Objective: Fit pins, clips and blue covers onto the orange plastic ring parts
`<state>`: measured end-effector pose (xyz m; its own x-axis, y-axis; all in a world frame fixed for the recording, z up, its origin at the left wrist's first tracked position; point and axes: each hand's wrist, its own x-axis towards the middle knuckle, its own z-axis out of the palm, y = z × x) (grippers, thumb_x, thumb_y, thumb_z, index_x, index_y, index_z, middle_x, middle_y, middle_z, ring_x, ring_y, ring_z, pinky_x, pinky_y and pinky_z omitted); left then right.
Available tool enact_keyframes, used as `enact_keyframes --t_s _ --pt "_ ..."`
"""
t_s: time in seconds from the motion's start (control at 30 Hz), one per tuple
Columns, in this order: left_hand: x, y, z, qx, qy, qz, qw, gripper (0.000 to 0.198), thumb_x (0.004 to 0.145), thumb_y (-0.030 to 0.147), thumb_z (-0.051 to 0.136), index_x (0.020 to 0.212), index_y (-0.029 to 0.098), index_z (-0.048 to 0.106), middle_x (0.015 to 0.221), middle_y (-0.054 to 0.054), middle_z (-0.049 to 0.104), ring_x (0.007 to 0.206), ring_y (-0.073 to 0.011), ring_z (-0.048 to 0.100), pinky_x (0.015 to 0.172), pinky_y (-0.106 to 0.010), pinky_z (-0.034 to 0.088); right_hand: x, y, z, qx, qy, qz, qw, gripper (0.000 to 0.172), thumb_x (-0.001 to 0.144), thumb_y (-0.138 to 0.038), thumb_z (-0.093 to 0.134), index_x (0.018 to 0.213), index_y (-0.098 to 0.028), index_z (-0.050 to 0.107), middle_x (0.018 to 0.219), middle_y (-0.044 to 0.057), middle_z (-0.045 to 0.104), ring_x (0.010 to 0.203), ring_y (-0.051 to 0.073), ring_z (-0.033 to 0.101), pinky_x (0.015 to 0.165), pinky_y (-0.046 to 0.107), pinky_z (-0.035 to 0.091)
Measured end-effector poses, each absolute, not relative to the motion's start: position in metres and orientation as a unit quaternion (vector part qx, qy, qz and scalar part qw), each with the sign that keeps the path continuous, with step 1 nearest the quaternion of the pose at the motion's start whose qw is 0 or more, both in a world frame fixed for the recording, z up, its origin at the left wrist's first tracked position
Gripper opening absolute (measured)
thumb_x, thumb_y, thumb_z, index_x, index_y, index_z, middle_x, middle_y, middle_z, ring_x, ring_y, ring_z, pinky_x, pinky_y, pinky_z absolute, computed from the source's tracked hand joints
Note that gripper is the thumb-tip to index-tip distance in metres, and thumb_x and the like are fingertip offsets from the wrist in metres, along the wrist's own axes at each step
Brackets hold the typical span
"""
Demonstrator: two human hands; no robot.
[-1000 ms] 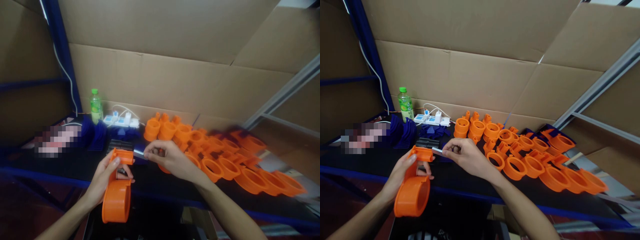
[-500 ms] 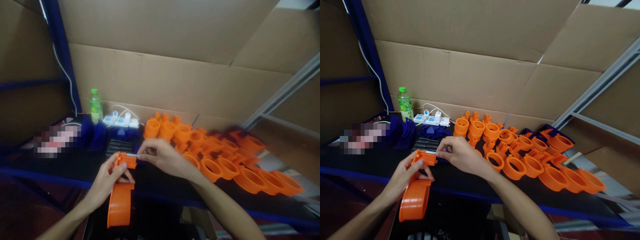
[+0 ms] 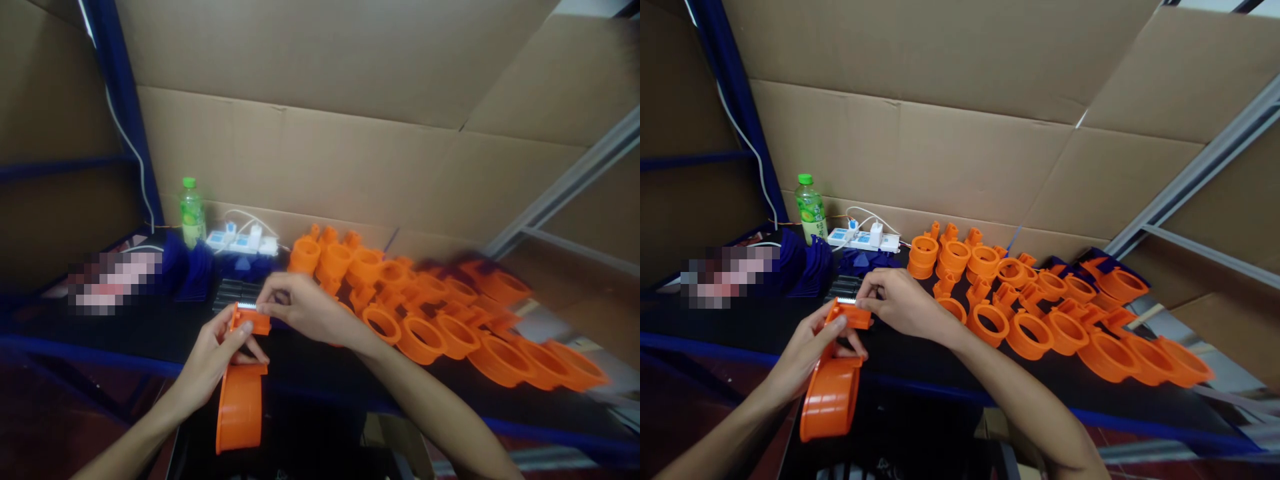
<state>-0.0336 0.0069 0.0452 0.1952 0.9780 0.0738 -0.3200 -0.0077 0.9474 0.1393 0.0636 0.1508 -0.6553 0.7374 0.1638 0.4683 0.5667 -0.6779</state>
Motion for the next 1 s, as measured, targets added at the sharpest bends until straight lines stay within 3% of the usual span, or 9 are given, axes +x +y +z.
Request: enact_keyframes --t_s 0.1,0.2,0.3,0.63,1.0 --pt "-0.036 0.006 0.05 0.436 0.34 0.573 0.605 0.031 0.093 0.04 0.062 0.111 0.017 0.058 0.073 -0.007 0.074 0.067 -0.0224 0.074 0.063 -0.03 0.059 0.139 0.076 0.146 -0.341 -0.855 0.314 0.23 0.02 0.094 -0.031 0.061 0.093 -0.015 0.072 0.076 0.0 0.064 0.067 0.009 0.053 0.06 0.02 0.04" --pt "-0.039 0.006 0.055 0.387 0.342 0.614 0.597 0.034 0.093 0.043 0.06 0.113 0.016 0.06 0.074 -0.008 0.073 0.064 -0.0234 0.073 0.06 -0.031 0.057 0.14 0.096 0.132 -0.376 -0.872 0.207 0.233 0.028 0.1 -0.037 0.053 0.106 -0.018 0.072 0.099 0.004 0.071 0.083 0.012 0.063 0.073 0.023 0.045" --pt "-0.045 0.008 0.058 0.355 0.349 0.635 0.591 0.04 0.092 0.047 0.058 0.114 0.013 0.062 0.07 -0.008 0.071 0.063 -0.0261 0.073 0.057 -0.032 0.057 0.141 0.115 0.114 -0.412 -0.88 0.11 0.21 0.024 0.097 -0.034 0.057 0.11 -0.019 0.071 0.109 0.007 0.07 0.092 0.015 0.065 0.079 0.025 0.045" --pt "-0.051 0.013 0.06 0.308 0.345 0.644 0.609 0.046 0.087 0.05 0.059 0.114 0.013 0.065 0.067 -0.005 0.069 0.064 -0.0259 0.072 0.062 -0.037 0.06 0.138 0.112 0.092 -0.394 -0.908 0.046 0.137 0.02 0.089 -0.034 0.07 0.102 -0.018 0.071 0.106 0.007 0.068 0.095 0.017 0.063 0.081 0.027 0.044" --pt "-0.048 0.011 0.059 0.318 0.352 0.64 0.605 0.043 0.087 0.05 0.06 0.109 0.014 0.068 0.067 -0.006 0.071 0.062 -0.0242 0.072 0.065 -0.037 0.06 0.133 0.105 0.089 -0.387 -0.913 0.009 0.127 0.014 0.088 -0.027 0.072 0.097 -0.017 0.069 0.103 0.007 0.068 0.093 0.018 0.063 0.076 0.028 0.043"
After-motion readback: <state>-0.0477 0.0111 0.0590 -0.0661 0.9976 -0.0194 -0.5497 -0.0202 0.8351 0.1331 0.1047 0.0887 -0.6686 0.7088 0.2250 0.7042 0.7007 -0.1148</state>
